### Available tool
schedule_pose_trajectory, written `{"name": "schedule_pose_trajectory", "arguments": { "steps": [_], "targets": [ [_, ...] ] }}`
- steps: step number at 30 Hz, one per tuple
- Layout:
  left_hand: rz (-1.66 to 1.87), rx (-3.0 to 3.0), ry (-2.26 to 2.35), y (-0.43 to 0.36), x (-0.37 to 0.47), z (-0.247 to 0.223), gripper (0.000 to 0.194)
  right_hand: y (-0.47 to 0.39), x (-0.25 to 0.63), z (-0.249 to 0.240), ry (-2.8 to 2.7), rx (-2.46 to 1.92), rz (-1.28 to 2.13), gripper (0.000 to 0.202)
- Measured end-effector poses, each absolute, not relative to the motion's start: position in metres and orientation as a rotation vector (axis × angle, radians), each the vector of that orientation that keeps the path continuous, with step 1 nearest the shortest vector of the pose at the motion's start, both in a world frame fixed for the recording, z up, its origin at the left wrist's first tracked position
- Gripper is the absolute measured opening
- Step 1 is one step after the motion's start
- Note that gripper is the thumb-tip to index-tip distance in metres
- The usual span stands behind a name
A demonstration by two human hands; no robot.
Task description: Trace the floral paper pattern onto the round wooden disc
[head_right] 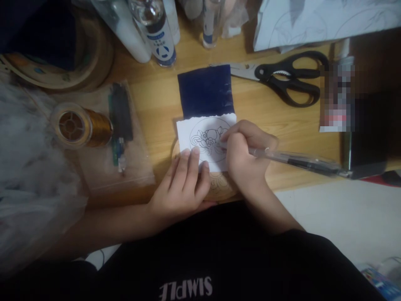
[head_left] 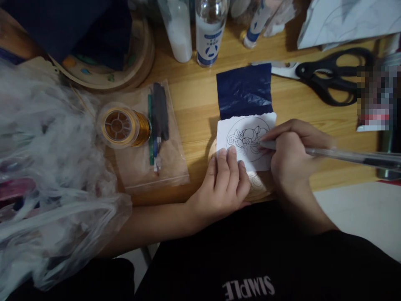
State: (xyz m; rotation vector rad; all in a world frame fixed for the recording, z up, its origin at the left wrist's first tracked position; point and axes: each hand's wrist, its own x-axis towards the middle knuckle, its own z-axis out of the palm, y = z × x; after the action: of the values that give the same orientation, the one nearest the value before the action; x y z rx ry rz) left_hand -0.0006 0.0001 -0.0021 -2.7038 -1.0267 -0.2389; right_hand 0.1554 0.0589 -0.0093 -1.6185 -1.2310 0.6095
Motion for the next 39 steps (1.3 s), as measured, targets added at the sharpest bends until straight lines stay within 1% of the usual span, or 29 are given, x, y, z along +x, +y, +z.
{"name": "schedule_pose_trajectory", "arguments": {
  "steps": [12,19,28,34,39],
  "targets": [
    [-0.232,-2.712,-1.024,0.000,-0.001,-0.002,0.074,0.059,0.156,-0.005,-1.318,-1.660,0.545,0.027],
    [-0.224,-2.700,-1.025,0.000,-0.001,-0.001,0.077,0.059,0.156,-0.003,-1.332,-1.648,0.597,0.028],
    [-0.263,-2.705,-1.027,0.000,0.000,-0.003,0.077,0.059,0.159,-0.004,-1.327,-1.655,0.645,0.027],
    [-0.252,-2.714,-1.044,-0.002,0.000,-0.004,0.079,0.063,0.154,-0.002,-0.991,-1.658,0.715,0.024],
    [-0.253,-2.747,-1.054,-0.002,0.000,-0.005,0.078,0.073,0.155,0.001,-0.732,-1.525,0.712,0.016]
  ]
}}
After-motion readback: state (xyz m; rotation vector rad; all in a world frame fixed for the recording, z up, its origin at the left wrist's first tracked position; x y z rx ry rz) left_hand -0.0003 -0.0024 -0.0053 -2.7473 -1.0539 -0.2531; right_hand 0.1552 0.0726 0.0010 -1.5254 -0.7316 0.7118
